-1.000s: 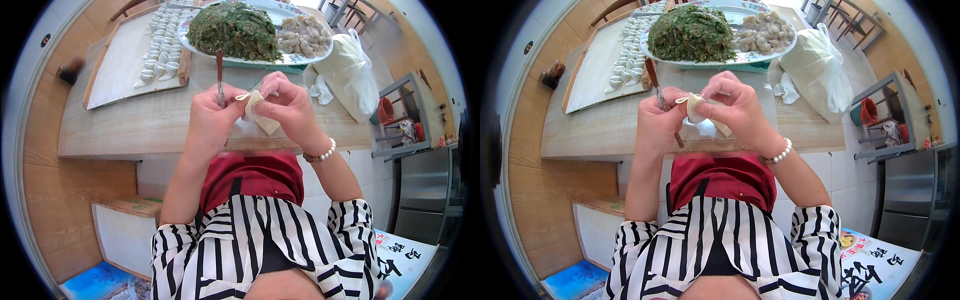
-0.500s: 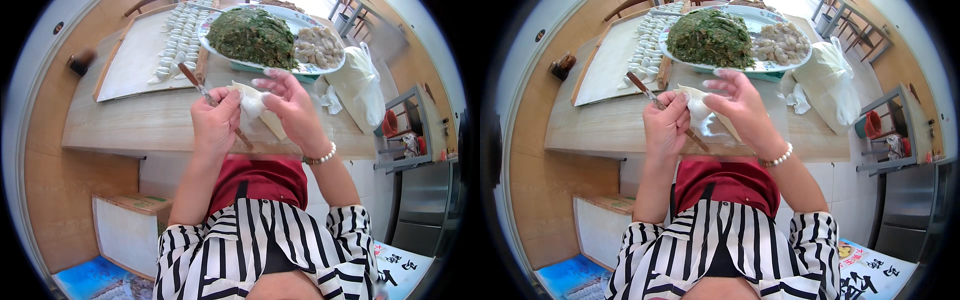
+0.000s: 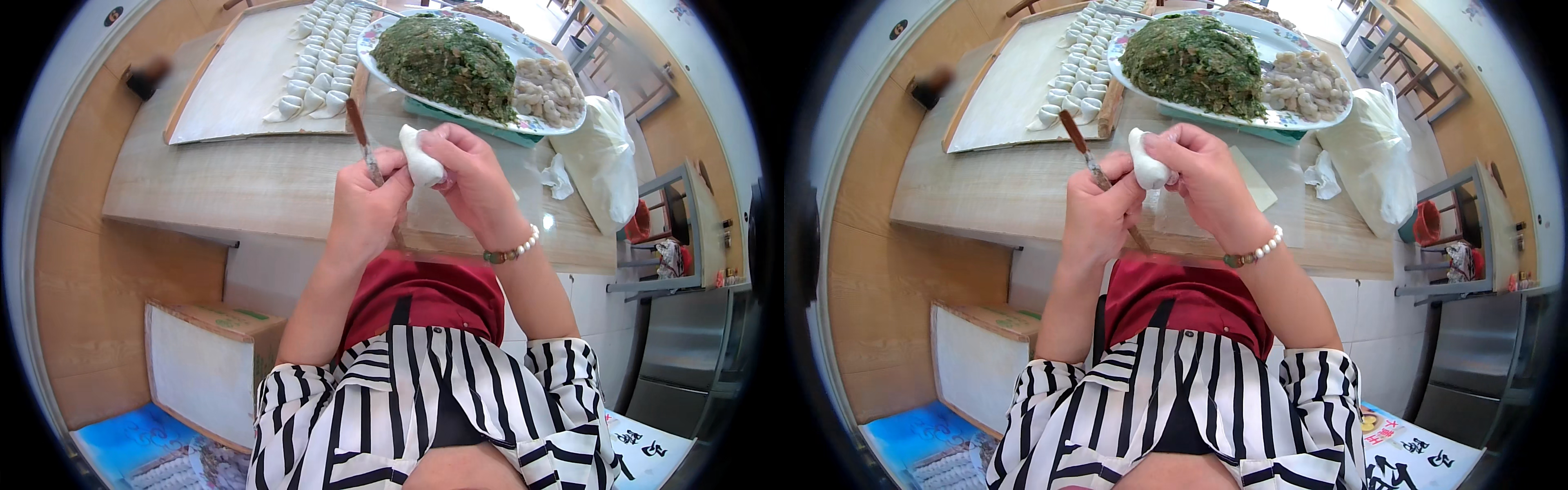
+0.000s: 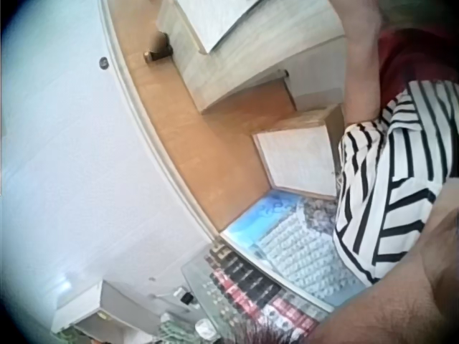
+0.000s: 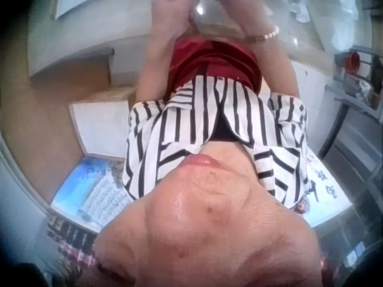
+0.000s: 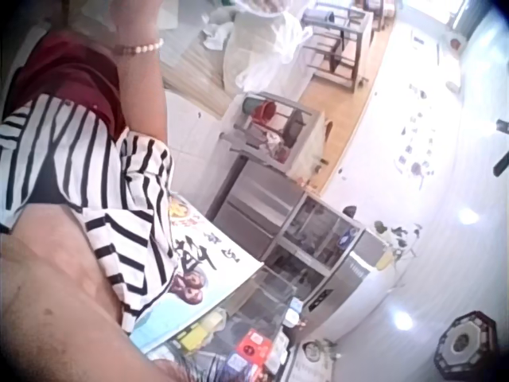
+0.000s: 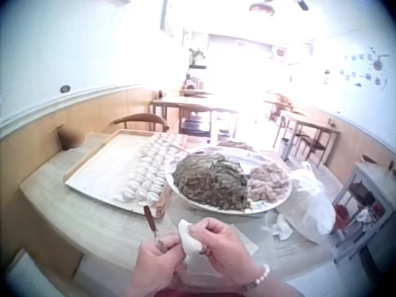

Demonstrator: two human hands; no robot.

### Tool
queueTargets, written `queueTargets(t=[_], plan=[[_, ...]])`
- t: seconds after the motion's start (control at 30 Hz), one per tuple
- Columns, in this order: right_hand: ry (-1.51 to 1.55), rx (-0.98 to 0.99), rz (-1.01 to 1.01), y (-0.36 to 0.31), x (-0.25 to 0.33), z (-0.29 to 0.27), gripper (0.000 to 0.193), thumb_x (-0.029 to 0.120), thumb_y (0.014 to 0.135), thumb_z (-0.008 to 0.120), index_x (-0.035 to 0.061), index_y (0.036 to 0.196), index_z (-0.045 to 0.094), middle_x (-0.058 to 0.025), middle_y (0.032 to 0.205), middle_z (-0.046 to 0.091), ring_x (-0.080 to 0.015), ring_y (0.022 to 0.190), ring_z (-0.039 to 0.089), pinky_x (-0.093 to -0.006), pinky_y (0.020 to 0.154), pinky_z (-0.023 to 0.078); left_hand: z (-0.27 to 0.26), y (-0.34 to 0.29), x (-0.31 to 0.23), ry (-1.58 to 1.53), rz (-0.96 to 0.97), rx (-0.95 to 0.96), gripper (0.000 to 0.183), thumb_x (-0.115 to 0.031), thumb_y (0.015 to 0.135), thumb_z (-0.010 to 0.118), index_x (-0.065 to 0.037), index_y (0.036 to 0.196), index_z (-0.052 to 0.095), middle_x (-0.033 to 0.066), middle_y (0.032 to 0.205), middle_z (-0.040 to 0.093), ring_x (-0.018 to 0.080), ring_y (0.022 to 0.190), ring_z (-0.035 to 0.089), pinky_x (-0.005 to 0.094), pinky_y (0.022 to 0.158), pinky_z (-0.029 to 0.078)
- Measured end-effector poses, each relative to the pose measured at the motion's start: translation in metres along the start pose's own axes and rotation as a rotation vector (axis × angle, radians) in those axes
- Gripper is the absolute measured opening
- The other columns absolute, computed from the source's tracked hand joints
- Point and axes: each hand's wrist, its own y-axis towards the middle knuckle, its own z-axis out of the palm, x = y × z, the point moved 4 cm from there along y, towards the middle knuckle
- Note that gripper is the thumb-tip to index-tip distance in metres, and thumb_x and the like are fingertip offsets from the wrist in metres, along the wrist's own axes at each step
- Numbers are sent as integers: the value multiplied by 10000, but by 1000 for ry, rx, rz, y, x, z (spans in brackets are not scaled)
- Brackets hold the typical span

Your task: The person using a pair of chopsticks to place a portion of meat filling and a shrimp onto a square wrapper, then folds and rolls the wrapper by hand before placing the finished wonton onto a wooden tray.

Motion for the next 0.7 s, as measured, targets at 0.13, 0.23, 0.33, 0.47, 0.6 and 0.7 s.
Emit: queueTargets(t=[0.13, 0.23, 0.33, 0.47, 0.6, 0.7], plan=[[-46, 31, 203, 13, -6, 18, 222, 240, 939, 748, 61, 1034, 659, -6, 870, 657, -61, 674, 542, -210, 577, 413, -17, 0, 3, -455, -227, 96, 156, -116, 958, 672, 36, 989, 670, 27, 754, 592, 54, 502, 432, 205, 413, 274], [-148, 30, 207, 22, -14, 24, 257, 248, 938, 749, 43, 1064, 655, -2, 871, 646, -56, 678, 535, -217, 579, 422, -26, 5, 6, -550, -348, -37, 147, -131, 959, 672, 13, 957, 646, 40, 727, 590, 65, 478, 438, 214, 384, 264], [-353, 0, 95, 22, -15, 19, 256, 237, 966, 710, 30, 1105, 654, 10, 899, 638, -48, 728, 551, -211, 618, 441, -50, 14, -2, -372, -317, -125, 141, -135, 963, 672, -9, 910, 638, 28, 676, 578, 66, 471, 449, 223, 365, 243], [-579, -105, -106, -29, 3, -12, 179, 111, 988, 639, 3, 1131, 643, 2, 971, 631, -56, 841, 564, -222, 721, 476, -110, 60, -66, 302, -41, -316, 197, -175, 939, 725, -6, 844, 696, -17, 622, 566, 57, 490, 450, 242, 416, 289], [-945, -364, -300, -89, 9, -65, 170, 22, 939, 648, -3, 1106, 632, -27, 959, 612, -75, 827, 557, -237, 724, 477, -212, 167, -94, 887, 170, -466, 264, -199, 842, 801, 51, 793, 729, 84, 660, 655, 152, 562, 569, 369, 539, 425], [-1181, -488, -419, -116, -1, -95, 204, -18, 908, 638, 9, 1109, 619, -51, 961, 586, -106, 776, 540, -243, 681, 458, -249, 255, -79, 1020, 116, -523, 208, -128, 793, 806, 64, 797, 726, 182, 736, 720, 243, 657, 704, 395, 616, 540]])
